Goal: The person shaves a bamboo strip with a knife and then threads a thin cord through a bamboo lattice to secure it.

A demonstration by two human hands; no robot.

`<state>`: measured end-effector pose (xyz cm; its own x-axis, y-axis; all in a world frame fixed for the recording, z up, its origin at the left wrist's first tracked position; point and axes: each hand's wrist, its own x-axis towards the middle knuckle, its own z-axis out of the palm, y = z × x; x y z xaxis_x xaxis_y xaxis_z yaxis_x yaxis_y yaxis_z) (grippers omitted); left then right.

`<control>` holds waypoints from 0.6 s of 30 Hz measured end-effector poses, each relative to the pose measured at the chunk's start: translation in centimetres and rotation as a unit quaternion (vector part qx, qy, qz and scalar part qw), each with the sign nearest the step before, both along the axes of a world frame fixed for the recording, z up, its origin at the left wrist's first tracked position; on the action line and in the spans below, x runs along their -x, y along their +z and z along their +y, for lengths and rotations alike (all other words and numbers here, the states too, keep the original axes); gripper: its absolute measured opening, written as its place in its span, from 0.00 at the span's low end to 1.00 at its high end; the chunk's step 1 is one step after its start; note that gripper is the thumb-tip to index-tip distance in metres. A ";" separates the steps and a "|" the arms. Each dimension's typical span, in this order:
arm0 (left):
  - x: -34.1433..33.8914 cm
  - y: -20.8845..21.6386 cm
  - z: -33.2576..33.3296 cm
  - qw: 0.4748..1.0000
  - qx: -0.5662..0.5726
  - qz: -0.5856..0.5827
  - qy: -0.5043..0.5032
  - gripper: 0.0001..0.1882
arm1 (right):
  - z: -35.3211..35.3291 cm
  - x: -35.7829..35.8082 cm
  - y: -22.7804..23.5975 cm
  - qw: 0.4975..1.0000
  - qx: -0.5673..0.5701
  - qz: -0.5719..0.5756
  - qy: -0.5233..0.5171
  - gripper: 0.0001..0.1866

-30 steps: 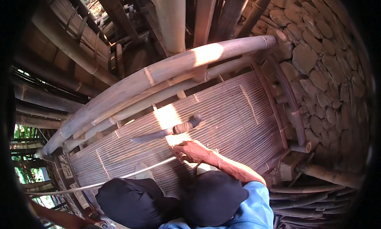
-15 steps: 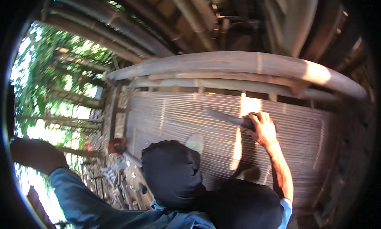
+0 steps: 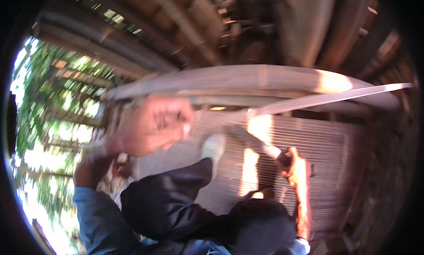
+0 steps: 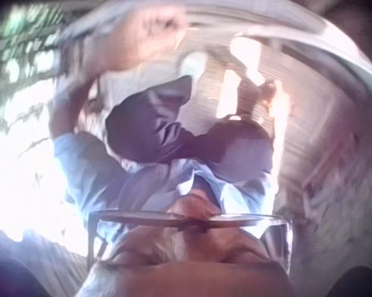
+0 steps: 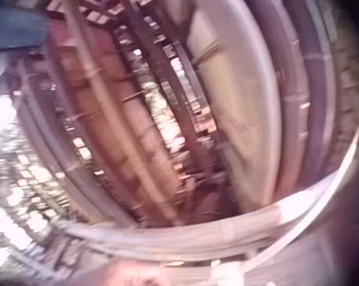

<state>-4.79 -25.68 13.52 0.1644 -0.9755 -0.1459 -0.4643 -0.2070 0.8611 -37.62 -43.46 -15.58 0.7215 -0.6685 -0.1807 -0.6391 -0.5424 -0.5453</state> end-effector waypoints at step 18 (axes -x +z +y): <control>2.3 -26.5 -2.2 0.968 -0.098 0.191 -0.127 0.14 | 9.7 7.6 -2.1 0.836 -0.135 -0.169 -0.505 0.13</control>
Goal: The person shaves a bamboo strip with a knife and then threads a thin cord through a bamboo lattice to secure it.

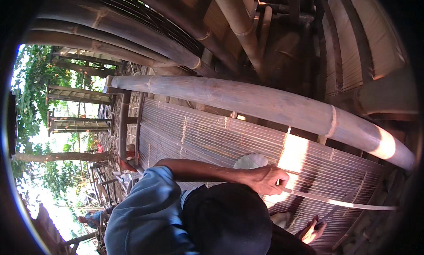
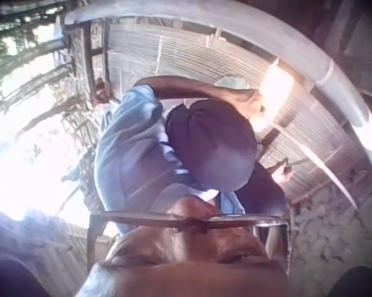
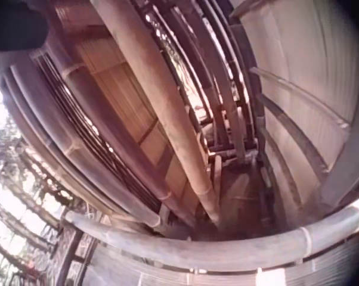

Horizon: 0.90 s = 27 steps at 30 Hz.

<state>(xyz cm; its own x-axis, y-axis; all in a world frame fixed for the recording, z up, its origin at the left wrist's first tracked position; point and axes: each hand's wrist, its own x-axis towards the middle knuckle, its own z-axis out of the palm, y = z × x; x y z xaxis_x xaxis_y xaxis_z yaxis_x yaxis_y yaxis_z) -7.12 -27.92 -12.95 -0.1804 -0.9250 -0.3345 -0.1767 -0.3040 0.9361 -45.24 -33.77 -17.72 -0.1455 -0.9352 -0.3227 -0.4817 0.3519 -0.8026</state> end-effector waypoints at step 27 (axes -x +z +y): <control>-1.8 25.5 -5.3 0.977 -0.116 -0.165 -0.070 0.19 | -17.3 -2.2 18.9 0.863 0.158 -0.472 -0.086 0.10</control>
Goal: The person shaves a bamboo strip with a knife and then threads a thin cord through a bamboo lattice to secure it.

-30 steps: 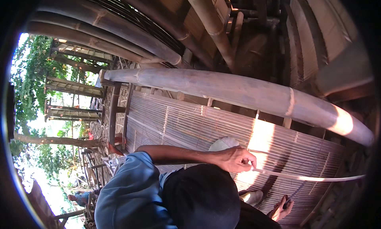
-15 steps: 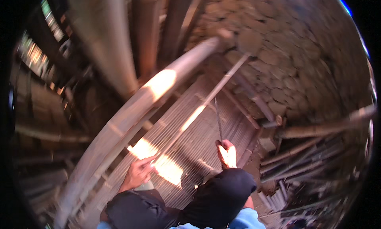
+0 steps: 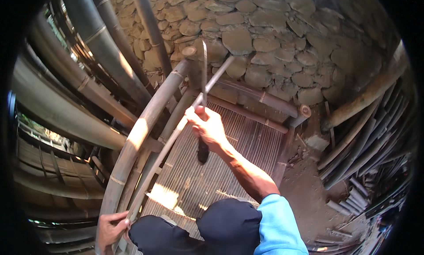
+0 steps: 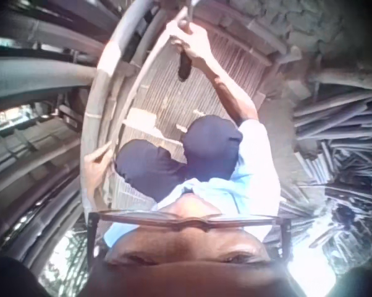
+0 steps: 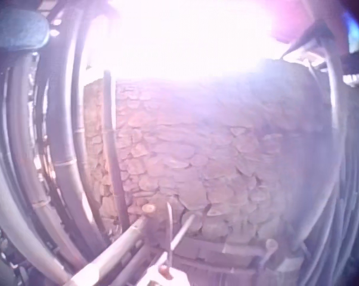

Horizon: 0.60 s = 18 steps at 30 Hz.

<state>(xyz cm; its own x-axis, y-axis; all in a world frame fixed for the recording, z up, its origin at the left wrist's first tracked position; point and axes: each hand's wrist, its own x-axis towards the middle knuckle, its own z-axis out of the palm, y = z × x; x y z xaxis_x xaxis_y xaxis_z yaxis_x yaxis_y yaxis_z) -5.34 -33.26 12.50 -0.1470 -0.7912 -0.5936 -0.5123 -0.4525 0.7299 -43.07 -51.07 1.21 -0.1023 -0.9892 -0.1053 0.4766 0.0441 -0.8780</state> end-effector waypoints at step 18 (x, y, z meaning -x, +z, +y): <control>16.9 2.7 4.9 0.989 -0.037 0.141 -0.021 0.13 | 6.6 5.2 3.4 0.989 0.079 -0.016 0.121 0.07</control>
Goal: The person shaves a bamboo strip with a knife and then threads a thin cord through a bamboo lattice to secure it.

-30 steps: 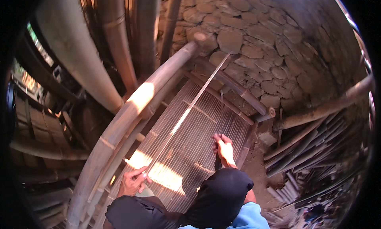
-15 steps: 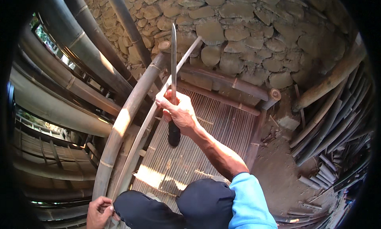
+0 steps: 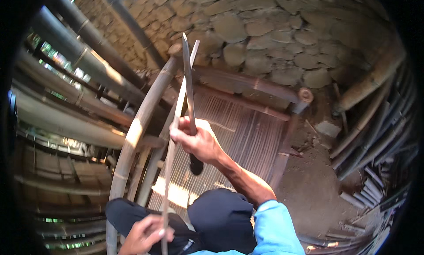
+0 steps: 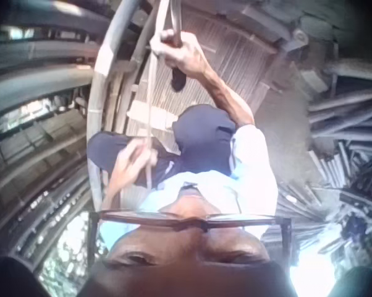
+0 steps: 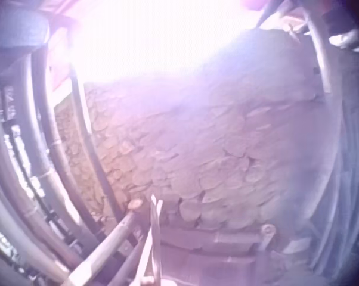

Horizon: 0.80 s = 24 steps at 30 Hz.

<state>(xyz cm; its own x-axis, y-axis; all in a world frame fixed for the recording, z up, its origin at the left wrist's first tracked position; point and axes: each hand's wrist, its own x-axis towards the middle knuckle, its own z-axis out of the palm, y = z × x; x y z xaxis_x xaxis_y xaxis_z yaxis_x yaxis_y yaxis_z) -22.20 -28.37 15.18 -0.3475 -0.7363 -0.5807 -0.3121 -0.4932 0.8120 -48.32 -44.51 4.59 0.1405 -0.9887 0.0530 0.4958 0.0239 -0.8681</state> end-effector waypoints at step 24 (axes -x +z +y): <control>7.0 -6.8 -8.4 0.973 -0.021 0.156 0.170 0.12 | 1.2 4.8 -7.0 0.841 0.009 0.508 -0.183 0.24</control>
<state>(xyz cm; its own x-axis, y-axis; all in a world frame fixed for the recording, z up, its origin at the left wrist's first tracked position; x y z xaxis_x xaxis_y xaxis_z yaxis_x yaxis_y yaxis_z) -29.22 -36.75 8.35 -0.2517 -0.8173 -0.5183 0.1332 -0.5597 0.8179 -53.10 -43.32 -2.44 -0.1925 -0.9757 0.1049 -0.5317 0.0139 -0.8468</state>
